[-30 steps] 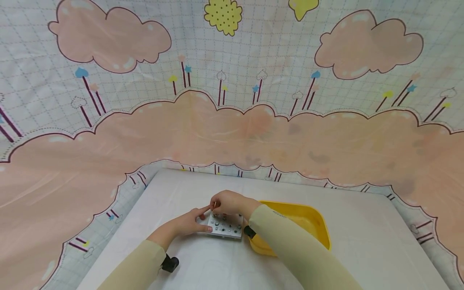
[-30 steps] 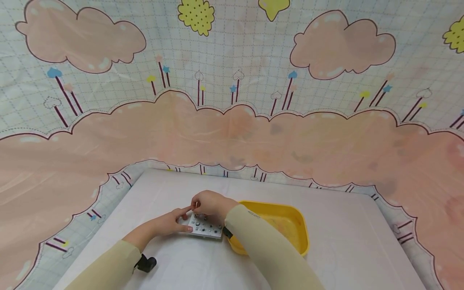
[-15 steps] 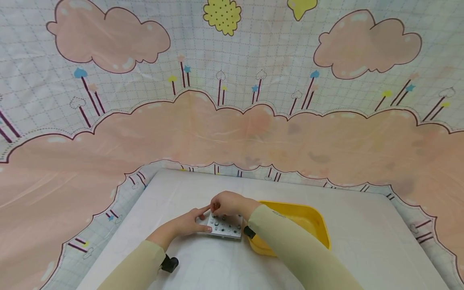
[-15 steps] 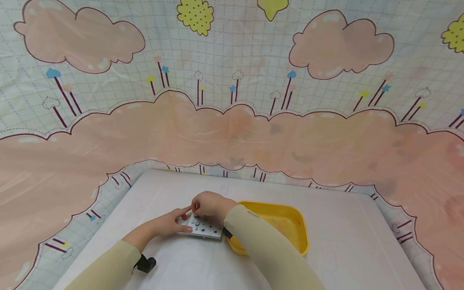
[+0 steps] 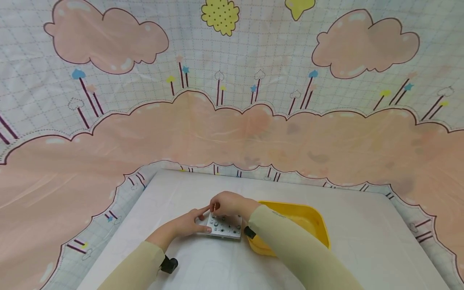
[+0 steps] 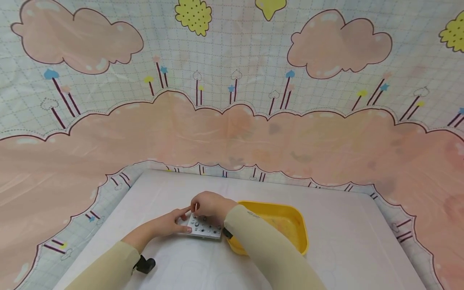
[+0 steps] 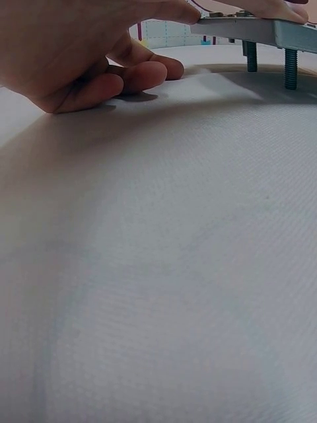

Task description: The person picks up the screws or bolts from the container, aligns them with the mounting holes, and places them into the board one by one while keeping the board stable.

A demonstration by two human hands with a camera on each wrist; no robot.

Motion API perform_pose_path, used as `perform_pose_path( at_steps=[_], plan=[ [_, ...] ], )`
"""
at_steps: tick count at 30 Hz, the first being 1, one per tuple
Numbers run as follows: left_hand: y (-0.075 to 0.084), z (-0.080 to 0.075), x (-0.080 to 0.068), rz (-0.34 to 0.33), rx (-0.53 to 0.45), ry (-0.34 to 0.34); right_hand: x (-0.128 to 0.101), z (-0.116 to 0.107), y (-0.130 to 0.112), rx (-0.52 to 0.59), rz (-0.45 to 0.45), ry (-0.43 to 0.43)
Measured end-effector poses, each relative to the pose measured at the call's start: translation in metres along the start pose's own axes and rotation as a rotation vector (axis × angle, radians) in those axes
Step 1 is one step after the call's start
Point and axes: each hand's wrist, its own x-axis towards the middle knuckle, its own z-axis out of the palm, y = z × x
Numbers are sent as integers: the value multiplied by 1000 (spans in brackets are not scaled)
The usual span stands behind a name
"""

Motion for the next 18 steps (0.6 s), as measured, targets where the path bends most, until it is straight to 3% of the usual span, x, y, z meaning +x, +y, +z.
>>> perform_pose_path(
  at_steps=[4,9,18],
  plan=[
    [1,0,1,5,4,-2,-3,-4,3,-5,-8,20],
    [0,0,3,20,13,-10,-10,-11,8,-31,-80,65],
    [0,2,6,4,39,0,-37,-25,29,53,-115,99]
  ],
)
